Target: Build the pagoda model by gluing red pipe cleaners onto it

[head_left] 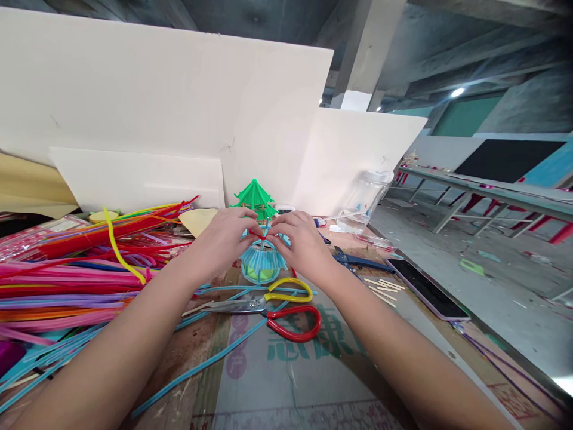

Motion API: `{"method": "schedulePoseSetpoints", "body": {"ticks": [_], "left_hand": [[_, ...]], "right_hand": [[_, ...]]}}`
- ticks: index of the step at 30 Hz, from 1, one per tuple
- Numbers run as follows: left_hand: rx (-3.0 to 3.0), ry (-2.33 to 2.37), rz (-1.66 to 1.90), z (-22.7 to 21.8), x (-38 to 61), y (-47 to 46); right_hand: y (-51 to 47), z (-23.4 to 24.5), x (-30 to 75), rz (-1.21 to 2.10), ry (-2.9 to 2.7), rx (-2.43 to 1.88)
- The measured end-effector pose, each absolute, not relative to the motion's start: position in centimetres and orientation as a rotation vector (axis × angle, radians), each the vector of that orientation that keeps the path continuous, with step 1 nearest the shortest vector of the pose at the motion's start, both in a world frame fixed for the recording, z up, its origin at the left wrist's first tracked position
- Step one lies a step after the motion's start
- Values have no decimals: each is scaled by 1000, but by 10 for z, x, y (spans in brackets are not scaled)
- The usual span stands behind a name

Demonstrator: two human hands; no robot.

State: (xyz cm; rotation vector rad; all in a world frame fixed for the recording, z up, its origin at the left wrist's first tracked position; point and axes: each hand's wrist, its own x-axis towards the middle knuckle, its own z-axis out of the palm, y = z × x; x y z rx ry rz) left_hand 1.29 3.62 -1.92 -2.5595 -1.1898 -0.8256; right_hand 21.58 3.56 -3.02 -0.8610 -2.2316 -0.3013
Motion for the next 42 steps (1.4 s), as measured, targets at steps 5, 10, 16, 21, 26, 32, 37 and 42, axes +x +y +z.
{"method": "schedulePoseSetpoints", "body": {"ticks": [5,10,16,21,26,32,37,42], "left_hand": [[-2543,-1218,-818,-21,13,37],[-2503,-1148,-942,-22,21,27],[-2479,-1089,-948,-27,31,24],[-2467,-1078,-946,-30,31,27],[-2474,-1076,-937,-29,32,26],[-2471,-1067,-955,-29,31,26],[-2470,-1057,-951,-30,31,27],[-2491,-1090,-940,-28,32,24]], "right_hand": [[38,-17,228,-206,-2141,-895],[43,-4,247,90,-2170,-1023],[52,-14,252,397,-2260,-1110],[54,-22,246,430,-2305,-1135],[53,-23,241,498,-2300,-1102],[56,-27,239,678,-2252,-1089],[57,-29,238,716,-2234,-1086],[56,-28,238,729,-2246,-1069]]}}
